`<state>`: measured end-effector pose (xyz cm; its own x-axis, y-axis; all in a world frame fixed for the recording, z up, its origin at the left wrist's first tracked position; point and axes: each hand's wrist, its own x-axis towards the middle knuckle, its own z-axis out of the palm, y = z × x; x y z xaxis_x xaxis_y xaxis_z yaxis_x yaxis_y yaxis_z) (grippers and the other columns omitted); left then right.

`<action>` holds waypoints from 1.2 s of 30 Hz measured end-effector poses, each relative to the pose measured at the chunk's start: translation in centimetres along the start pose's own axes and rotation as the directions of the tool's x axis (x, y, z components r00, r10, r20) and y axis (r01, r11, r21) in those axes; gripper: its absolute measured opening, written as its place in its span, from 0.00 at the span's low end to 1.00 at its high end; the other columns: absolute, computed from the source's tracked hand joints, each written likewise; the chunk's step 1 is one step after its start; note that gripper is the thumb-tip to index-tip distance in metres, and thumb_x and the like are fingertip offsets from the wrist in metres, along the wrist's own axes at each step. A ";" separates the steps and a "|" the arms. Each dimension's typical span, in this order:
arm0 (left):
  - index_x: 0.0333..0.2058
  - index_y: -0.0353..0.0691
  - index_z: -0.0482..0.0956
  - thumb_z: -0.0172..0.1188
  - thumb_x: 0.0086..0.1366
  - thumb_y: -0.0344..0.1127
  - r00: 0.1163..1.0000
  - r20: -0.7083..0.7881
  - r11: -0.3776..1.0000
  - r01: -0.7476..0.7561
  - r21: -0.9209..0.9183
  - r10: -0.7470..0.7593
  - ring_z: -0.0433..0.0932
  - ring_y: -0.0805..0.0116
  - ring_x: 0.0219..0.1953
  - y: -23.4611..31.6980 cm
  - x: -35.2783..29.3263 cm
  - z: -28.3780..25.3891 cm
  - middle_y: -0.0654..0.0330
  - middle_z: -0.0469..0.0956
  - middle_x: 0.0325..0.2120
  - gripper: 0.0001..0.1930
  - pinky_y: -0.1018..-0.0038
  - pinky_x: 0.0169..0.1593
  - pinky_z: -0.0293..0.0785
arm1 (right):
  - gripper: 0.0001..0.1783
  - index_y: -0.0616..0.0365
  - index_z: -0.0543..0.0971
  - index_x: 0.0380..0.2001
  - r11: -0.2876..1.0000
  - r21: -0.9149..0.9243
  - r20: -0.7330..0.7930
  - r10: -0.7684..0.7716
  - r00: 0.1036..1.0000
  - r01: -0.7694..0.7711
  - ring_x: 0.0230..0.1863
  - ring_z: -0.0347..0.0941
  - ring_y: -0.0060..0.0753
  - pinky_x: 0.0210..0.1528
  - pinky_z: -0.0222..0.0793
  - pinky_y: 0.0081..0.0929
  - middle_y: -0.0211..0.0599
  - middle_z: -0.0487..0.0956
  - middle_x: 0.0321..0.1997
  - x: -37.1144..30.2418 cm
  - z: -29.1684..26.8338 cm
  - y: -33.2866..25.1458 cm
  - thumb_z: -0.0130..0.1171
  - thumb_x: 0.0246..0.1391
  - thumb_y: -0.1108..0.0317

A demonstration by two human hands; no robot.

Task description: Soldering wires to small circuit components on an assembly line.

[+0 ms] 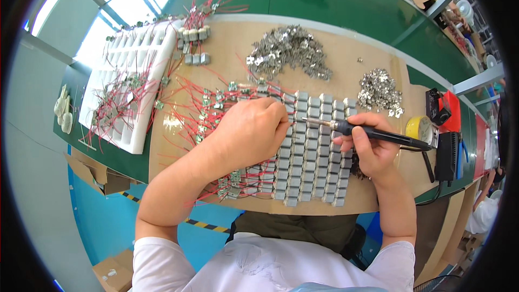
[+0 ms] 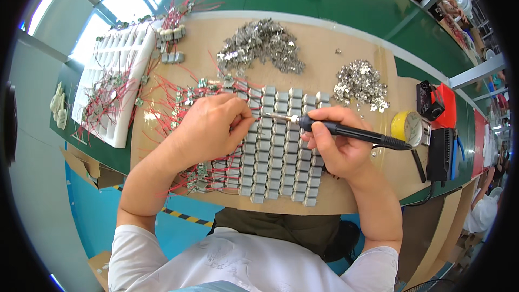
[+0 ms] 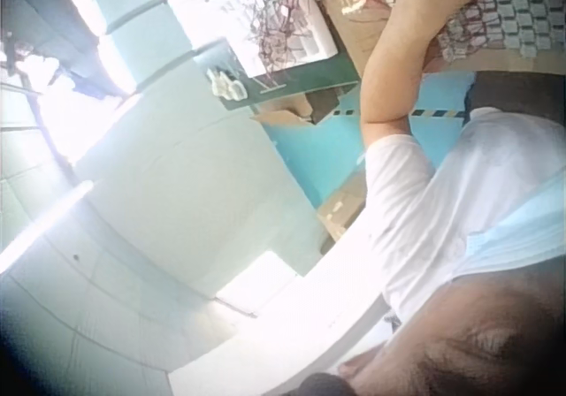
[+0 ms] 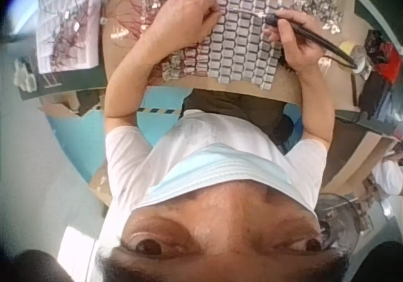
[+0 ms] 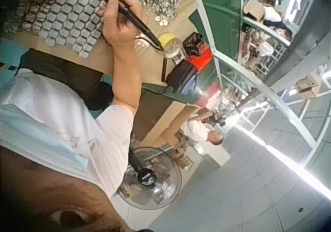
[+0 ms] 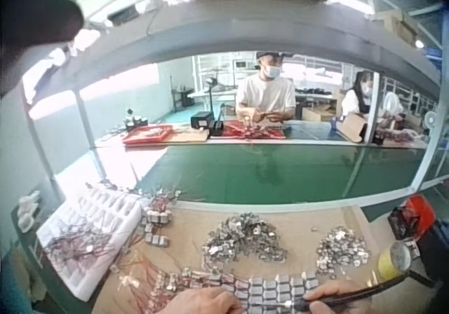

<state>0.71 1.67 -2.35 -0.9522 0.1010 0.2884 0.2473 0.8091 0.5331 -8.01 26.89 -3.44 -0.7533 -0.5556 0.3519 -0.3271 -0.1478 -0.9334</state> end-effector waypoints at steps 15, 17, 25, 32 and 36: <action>0.28 0.36 0.79 0.65 0.58 0.31 1.000 0.011 1.000 0.026 -0.007 -0.026 0.79 0.56 0.24 -0.1 -0.1 0.2 0.55 0.77 0.22 0.05 0.63 0.30 0.75 | 0.08 0.67 0.77 0.44 1.000 0.003 -0.042 0.020 0.999 -0.020 0.26 0.79 0.19 0.30 0.79 0.17 0.36 0.81 0.30 -0.1 0.0 -0.1 0.56 0.62 0.78; 0.28 0.36 0.79 0.65 0.58 0.30 1.000 0.008 1.000 0.006 -0.005 -0.006 0.78 0.56 0.23 -0.2 -0.1 0.2 0.56 0.77 0.21 0.05 0.64 0.30 0.75 | 0.08 0.67 0.77 0.43 1.000 -0.023 -0.042 0.012 0.999 -0.013 0.26 0.80 0.19 0.30 0.79 0.16 0.36 0.81 0.30 -0.1 0.0 0.0 0.57 0.62 0.78; 0.28 0.36 0.79 0.65 0.57 0.29 0.999 0.029 1.000 0.022 0.012 -0.022 0.77 0.59 0.22 0.0 0.1 0.1 0.57 0.76 0.21 0.04 0.65 0.29 0.74 | 0.08 0.68 0.78 0.43 0.999 -0.052 -0.049 -0.004 0.999 0.002 0.25 0.79 0.19 0.29 0.80 0.17 0.36 0.80 0.29 -0.1 -0.1 0.1 0.57 0.61 0.78; 0.30 0.36 0.79 0.66 0.58 0.29 0.998 0.023 0.998 0.057 0.002 -0.057 0.78 0.59 0.25 0.2 -0.1 0.0 0.56 0.77 0.22 0.05 0.65 0.31 0.74 | 0.08 0.67 0.78 0.43 0.999 -0.045 -0.059 0.026 0.998 -0.029 0.24 0.77 0.16 0.29 0.79 0.17 0.33 0.80 0.28 0.0 0.2 0.0 0.57 0.61 0.79; 0.35 0.35 0.77 0.65 0.60 0.30 0.993 0.070 0.993 0.102 -0.060 -0.098 0.78 0.55 0.28 1.1 0.3 -0.5 0.52 0.78 0.26 0.08 0.64 0.34 0.74 | 0.09 0.61 0.80 0.44 0.999 0.044 0.017 0.008 1.000 -0.009 0.26 0.75 0.14 0.26 0.69 0.14 0.28 0.80 0.30 0.0 -0.2 0.3 0.60 0.60 0.77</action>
<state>0.79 2.31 -1.23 -0.9820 0.0620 0.1782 0.1592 0.7789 0.6066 -8.26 27.01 -3.67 -0.7464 -0.5704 0.3429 -0.2946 -0.1789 -0.9387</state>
